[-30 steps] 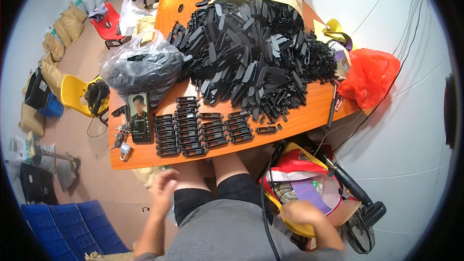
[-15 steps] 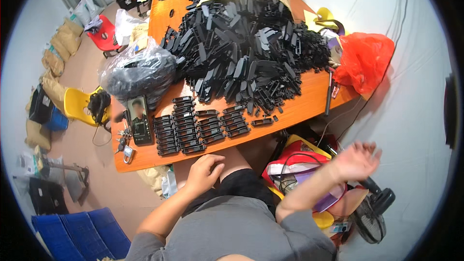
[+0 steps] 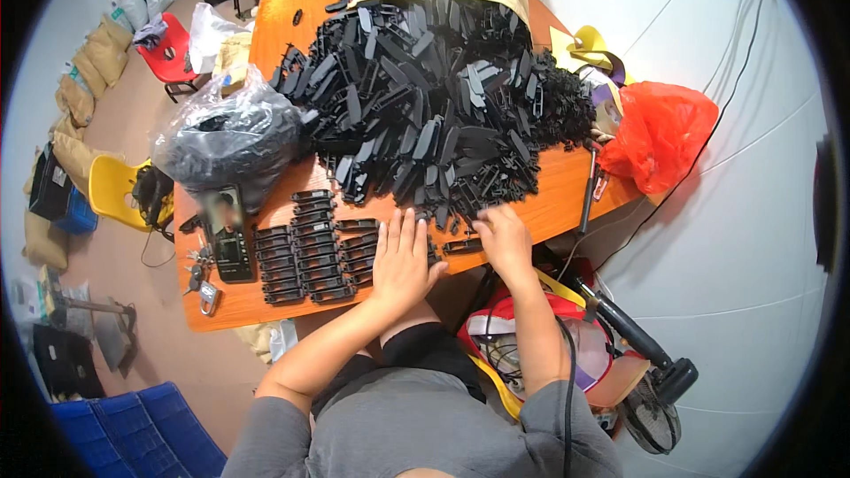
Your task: The person assembles plastic components by taking small black plastic parts and fitting them by hand into larger plastic frames laid out on the table.
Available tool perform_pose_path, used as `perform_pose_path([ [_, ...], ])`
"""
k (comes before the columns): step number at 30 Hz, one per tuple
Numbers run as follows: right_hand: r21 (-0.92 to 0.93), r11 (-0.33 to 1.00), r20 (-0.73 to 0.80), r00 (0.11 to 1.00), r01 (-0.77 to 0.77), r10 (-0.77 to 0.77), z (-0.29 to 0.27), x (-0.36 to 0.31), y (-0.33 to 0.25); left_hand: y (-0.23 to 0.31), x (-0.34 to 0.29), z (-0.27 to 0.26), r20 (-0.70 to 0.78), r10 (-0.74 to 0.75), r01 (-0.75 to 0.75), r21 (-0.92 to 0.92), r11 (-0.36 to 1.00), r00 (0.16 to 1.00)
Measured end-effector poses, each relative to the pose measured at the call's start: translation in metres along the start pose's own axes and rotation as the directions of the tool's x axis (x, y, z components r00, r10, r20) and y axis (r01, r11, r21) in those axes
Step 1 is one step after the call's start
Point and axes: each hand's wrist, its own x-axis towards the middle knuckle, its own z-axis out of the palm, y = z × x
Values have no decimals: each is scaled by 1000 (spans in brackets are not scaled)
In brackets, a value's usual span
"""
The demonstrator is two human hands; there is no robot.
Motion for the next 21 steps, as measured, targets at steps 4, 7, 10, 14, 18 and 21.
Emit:
perform_pose_path([
  [4,-91,996,-41,999,-8,5,10,25,0,12,10,13,-77,83,-84,-10,996,994],
  [7,-28,999,-30,999,-37,37,3,30,9,18,21,22,-117,98,-103,-44,994,988],
  [10,93,995,-129,991,-22,34,-10,16,31,22,28,23,-89,100,-105,-48,993,991],
  [14,164,980,-90,987,-115,131,-32,-19,40,23,28,29,-66,132,-133,-18,991,989],
  [18,172,972,-106,978,-161,181,-39,-48,58,27,23,17,7,137,-137,-21,990,991],
  [21,206,967,-70,983,-151,169,-36,-55,60,27,33,10,-94,141,-147,-64,987,986],
])
